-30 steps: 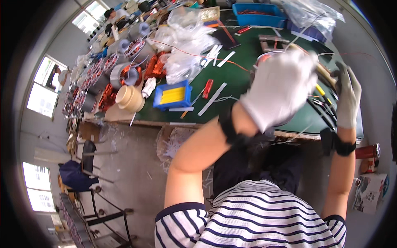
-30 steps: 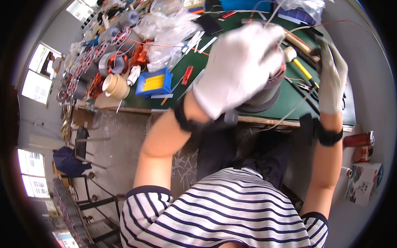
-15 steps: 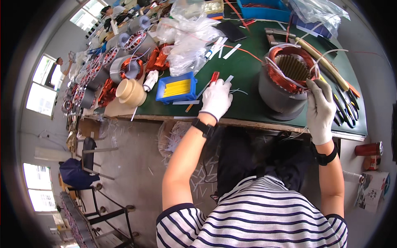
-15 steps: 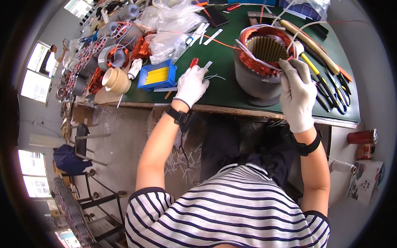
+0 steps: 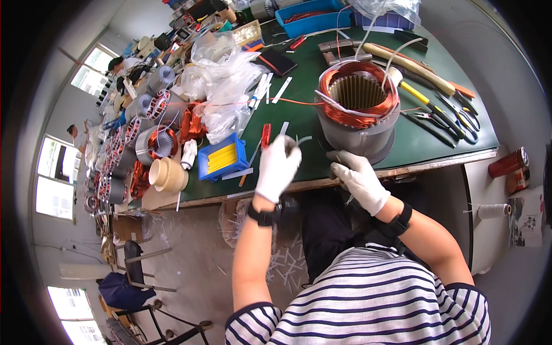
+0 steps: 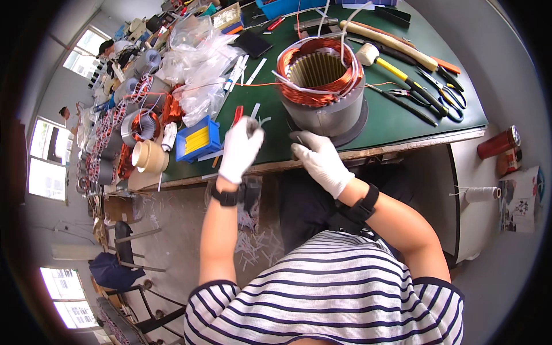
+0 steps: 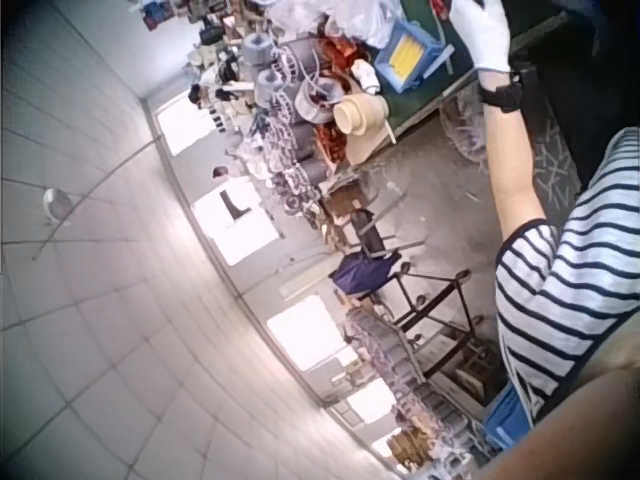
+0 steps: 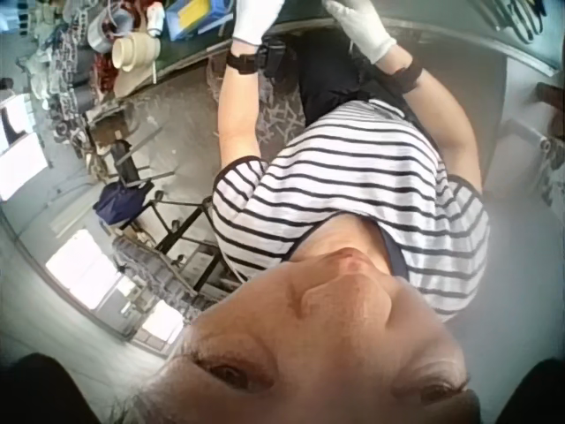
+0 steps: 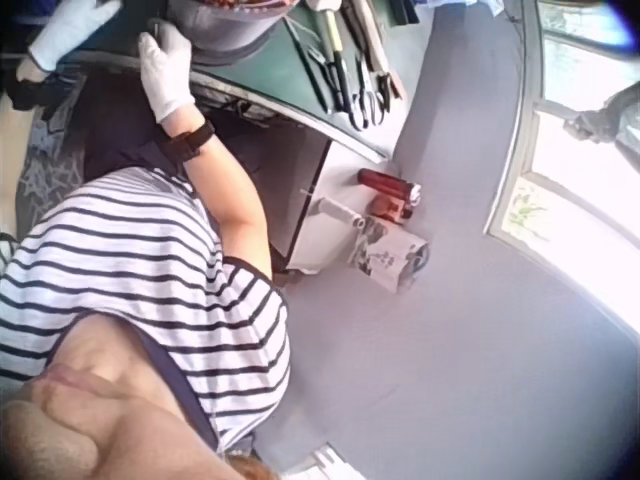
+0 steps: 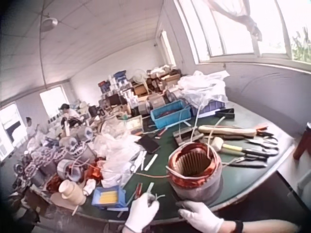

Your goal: Tie off and secure copper windings on a motor stator using string and various hand tools.

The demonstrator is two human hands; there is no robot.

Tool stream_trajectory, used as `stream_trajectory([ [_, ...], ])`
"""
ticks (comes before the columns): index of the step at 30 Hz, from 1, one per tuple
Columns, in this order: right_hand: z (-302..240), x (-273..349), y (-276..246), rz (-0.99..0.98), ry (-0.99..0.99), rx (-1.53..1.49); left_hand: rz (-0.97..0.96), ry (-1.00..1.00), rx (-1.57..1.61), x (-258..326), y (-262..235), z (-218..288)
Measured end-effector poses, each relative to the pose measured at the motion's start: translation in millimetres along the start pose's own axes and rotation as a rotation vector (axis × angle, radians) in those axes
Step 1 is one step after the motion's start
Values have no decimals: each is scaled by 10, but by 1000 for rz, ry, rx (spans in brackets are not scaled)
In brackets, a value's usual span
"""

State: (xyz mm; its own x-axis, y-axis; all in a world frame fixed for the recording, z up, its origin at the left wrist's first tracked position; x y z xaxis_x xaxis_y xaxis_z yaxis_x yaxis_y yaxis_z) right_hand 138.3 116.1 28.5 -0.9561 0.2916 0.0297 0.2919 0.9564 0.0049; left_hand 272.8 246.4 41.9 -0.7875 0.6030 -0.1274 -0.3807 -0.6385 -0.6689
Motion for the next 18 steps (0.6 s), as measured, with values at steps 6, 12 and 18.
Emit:
stream_trajectory([
  [6,61,42,200,-135,-12,-329,-128,-286,782,758,373,255],
  [12,-50,157,29,-38,-36,-94,-178,-338,864,934,480,328],
  [18,-1013,188,-105,206,-731,694,-52,-200,636,672,214,451],
])
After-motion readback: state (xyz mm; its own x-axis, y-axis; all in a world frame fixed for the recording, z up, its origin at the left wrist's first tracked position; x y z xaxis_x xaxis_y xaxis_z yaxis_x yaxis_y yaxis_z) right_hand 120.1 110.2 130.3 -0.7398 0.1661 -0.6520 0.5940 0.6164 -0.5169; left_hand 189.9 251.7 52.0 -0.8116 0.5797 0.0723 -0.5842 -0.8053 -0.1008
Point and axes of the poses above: each hand's wrist, its own x-axis away from the middle knuckle, its own y-axis out of the palm, z = x × y, the point moved 5 cm from there along -x, towards the middle knuckle
